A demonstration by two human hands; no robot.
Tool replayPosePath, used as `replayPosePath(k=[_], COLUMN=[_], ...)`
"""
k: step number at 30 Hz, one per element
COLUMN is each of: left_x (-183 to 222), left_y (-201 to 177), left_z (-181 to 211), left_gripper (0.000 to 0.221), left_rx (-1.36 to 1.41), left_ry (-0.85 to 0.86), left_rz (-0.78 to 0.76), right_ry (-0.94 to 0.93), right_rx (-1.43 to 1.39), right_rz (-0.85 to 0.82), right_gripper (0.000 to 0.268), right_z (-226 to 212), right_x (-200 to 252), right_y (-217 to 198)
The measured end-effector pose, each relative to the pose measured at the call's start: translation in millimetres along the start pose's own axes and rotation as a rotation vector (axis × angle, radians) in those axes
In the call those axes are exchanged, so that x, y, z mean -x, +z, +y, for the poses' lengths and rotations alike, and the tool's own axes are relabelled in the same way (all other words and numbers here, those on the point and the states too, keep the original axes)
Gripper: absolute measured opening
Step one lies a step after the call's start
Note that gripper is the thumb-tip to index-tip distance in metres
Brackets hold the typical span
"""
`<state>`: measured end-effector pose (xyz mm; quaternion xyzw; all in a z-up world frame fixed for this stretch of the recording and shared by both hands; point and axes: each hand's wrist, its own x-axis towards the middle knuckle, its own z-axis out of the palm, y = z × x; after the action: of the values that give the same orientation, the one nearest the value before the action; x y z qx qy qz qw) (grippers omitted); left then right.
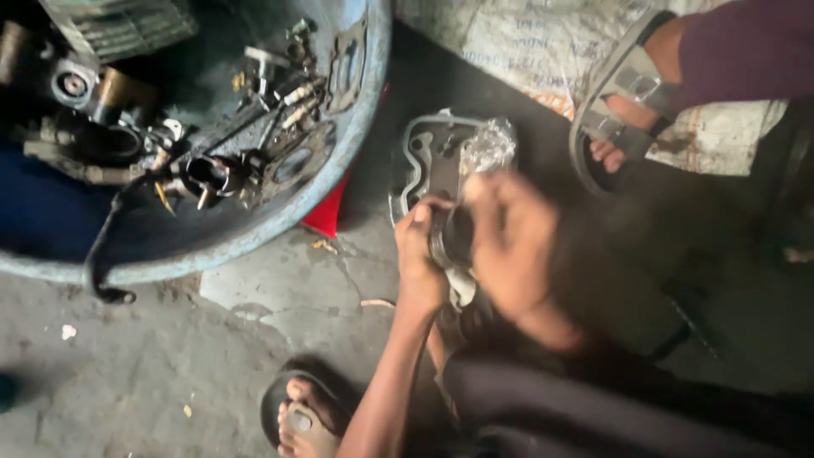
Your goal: The recorder is cleaning and inspecting a motorcycle engine piston and rings.
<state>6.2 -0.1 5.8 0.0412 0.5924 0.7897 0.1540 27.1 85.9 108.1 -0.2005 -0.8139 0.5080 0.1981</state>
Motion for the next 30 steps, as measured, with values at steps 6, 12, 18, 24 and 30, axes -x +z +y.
replayPosePath(k=[6,12,18,24,30], left_x=[-4.1,-9.0,-3.1,4.3,3.4], left_y=[-4.0,-10.4,-12.6,-7.0,-4.6], left_z=[34.2,53.1,31.1,12.8,7.6], left_gripper=[0.057,0.057,0.051,0.047,0.045], left_rx=[0.122,-0.003,0.235,0.499,0.457], left_ry=[-0.036,0.019,-0.048,-0.189,-0.194], left_rz=[-0.067,-0.059,-0.095,-0.068,-0.077], right_ry=[0.017,-0.019,-0.054,-0.136,-0.013], right_rx=[0.025,-0.067,-0.1,0.005,-0.049], right_rz=[-0.031,-0.037,-0.058,-0.058,-0.066], right_gripper=[0.019,0.017,0.018,0.017,0.02], right_z=[-4.8,-2.0,-6.3,-18.1,-14.7], right_x=[-15.0,-21.1,-14.9,-4.3,-4.4], right_y=[-5.9,1.1,0.7,5.8,3.3])
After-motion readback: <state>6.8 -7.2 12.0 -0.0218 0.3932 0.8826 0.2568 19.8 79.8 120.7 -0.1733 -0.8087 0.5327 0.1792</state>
